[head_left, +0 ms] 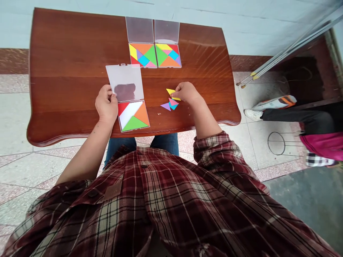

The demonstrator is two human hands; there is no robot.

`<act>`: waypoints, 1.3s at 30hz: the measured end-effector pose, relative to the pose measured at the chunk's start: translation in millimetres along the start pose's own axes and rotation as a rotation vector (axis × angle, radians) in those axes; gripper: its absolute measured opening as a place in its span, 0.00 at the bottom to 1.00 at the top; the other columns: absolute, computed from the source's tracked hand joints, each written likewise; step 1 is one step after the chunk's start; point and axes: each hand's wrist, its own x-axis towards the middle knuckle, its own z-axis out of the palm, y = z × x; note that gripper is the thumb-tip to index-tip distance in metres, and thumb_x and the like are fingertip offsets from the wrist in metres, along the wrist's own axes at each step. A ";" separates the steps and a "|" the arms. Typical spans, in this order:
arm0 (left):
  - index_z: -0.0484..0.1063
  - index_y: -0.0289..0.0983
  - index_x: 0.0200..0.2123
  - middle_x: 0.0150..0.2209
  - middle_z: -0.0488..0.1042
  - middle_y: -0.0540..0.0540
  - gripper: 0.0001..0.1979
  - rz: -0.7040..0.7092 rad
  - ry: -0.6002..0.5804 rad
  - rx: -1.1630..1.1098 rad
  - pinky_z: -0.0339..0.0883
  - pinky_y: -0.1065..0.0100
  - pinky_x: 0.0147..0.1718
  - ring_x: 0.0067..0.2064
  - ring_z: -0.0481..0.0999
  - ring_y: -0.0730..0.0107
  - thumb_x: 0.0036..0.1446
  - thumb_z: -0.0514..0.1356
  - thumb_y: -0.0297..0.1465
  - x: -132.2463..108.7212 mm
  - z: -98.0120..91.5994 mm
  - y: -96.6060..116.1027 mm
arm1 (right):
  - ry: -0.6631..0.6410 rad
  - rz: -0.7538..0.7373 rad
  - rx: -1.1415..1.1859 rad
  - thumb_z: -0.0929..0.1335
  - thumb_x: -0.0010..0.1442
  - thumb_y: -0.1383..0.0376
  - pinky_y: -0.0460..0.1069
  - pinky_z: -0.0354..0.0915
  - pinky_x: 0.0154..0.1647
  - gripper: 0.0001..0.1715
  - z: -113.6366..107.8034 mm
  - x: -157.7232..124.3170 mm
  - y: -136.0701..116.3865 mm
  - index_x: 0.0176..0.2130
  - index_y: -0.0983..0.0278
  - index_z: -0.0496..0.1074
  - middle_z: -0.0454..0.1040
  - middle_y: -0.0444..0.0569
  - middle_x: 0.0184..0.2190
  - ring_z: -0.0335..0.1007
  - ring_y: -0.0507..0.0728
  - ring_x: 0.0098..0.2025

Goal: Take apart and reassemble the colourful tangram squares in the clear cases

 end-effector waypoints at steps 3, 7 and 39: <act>0.70 0.42 0.44 0.33 0.75 0.51 0.09 0.007 -0.013 -0.027 0.72 0.61 0.48 0.38 0.78 0.66 0.58 0.60 0.32 -0.2 1.0 -2.9 | 0.016 0.004 0.022 0.76 0.48 0.67 0.53 0.64 0.35 0.15 -0.8 -3.6 -0.2 0.25 0.63 0.66 0.63 0.42 0.24 0.64 0.54 0.31; 0.70 0.42 0.45 0.35 0.76 0.49 0.11 0.013 -0.011 -0.023 0.71 0.60 0.50 0.41 0.78 0.64 0.59 0.60 0.33 -1.3 2.3 -3.1 | 0.049 -0.076 0.072 0.74 0.51 0.65 0.52 0.63 0.34 0.12 0.5 -2.5 6.0 0.26 0.63 0.67 0.63 0.42 0.23 0.63 0.53 0.30; 0.70 0.43 0.44 0.35 0.76 0.48 0.10 -0.020 -0.018 -0.017 0.71 0.59 0.50 0.41 0.78 0.63 0.58 0.60 0.36 -4.9 3.1 7.1 | -0.249 -0.573 0.092 0.69 0.56 0.63 0.48 0.58 0.37 0.05 54.9 -35.5 -99.7 0.32 0.64 0.73 0.71 0.44 0.29 0.64 0.53 0.34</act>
